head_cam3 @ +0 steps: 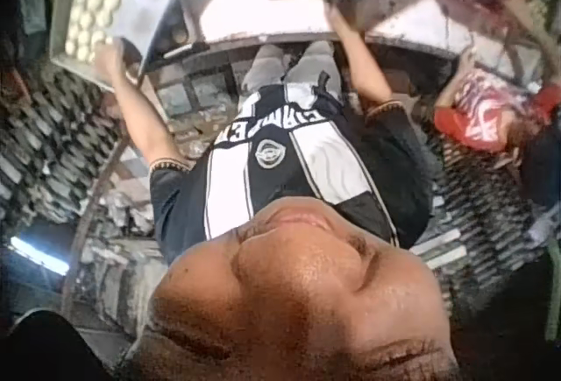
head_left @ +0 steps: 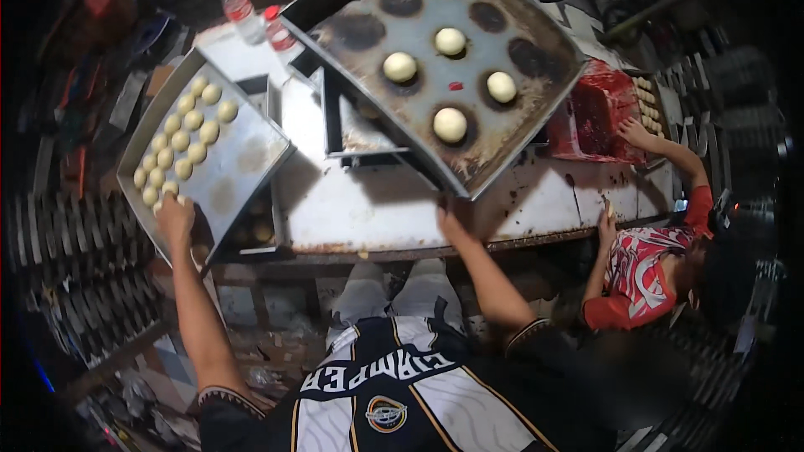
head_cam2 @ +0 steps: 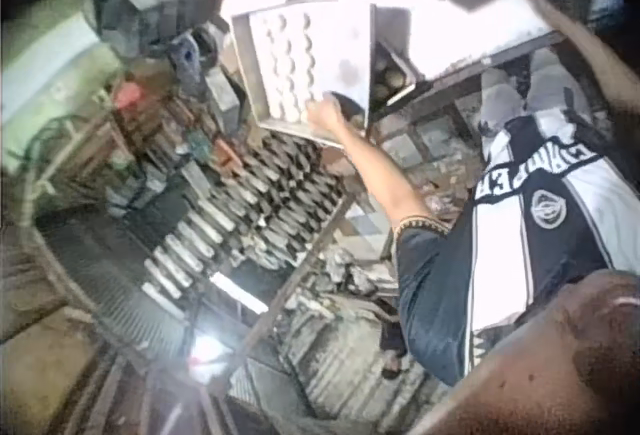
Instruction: The person takes dough balls from a tray, flattens them by hand, adds a spoonful of red jam from a container, and folds the dough to seal the filling before placing the pastries onto a baking tray.
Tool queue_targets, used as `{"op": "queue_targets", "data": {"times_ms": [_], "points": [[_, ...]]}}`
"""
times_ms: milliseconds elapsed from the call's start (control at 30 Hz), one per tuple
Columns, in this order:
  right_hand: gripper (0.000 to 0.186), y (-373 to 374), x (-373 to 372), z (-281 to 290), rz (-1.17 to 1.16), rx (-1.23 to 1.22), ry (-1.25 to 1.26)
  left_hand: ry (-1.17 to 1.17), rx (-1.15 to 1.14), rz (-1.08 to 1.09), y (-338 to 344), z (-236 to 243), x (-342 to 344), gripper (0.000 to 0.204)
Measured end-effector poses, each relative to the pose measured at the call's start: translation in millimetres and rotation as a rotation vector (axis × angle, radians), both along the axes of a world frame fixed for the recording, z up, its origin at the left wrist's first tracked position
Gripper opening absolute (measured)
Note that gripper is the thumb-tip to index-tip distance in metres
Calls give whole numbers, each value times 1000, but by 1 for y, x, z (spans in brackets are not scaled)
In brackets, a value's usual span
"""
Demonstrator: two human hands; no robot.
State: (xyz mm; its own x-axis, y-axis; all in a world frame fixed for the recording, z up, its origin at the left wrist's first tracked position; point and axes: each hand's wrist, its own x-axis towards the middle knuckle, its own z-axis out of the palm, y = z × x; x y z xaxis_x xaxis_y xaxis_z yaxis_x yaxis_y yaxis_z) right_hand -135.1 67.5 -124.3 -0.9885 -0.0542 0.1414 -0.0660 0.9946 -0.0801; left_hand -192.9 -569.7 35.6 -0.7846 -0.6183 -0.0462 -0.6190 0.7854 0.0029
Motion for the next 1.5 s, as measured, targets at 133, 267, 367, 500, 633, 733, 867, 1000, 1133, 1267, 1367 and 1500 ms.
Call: {"op": "queue_targets", "data": {"times_ms": [133, 267, 367, 500, 633, 733, 867, 1000, 1133, 1267, 1367, 1500], "points": [[13, 40, 17, 10, 271, -396, 182, 298, 306, -156, -10, -17, 21, 39], [15, 44, 9, 34, -288, -953, -201, 561, 746, -8, -10, -16, 72, 31], [11, 13, 10, 184, 30, -1177, -300, 874, 1435, 307, 95, 27, 100, 39], [15, 45, -108, 359, 405, -572, 669, 845, 1803, 421, 144, 50, 136, 27], [29, 116, -248, 334, 315, -385, 489, 811, 1681, 234, 185, 63, 137, 21], [55, 139, -276, 301, 326, -112, -161, 727, 1677, 239, 214, 90, 143, 21], [67, 157, -276, 297, 382, -77, -90, 393, 1450, -25, 243, 74, 148, 24], [53, 121, -209, 323, 390, -275, 509, 304, 1377, -390, 329, 95, 134, 29], [21, 47, -52, 296, 424, -861, 763, 149, 1652, -546, 427, 79, 99, 29], [23, 42, 33, 215, 512, -1027, 44, -262, 1194, -959, 503, 105, 107, 27], [13, 127, 30, 224, -6, -668, 465, -268, 1415, -1003, 529, 66, 103, 31], [24, 291, 27, 110, -666, -234, 445, -342, 1648, -820, 568, 62, 87, 27]]}}
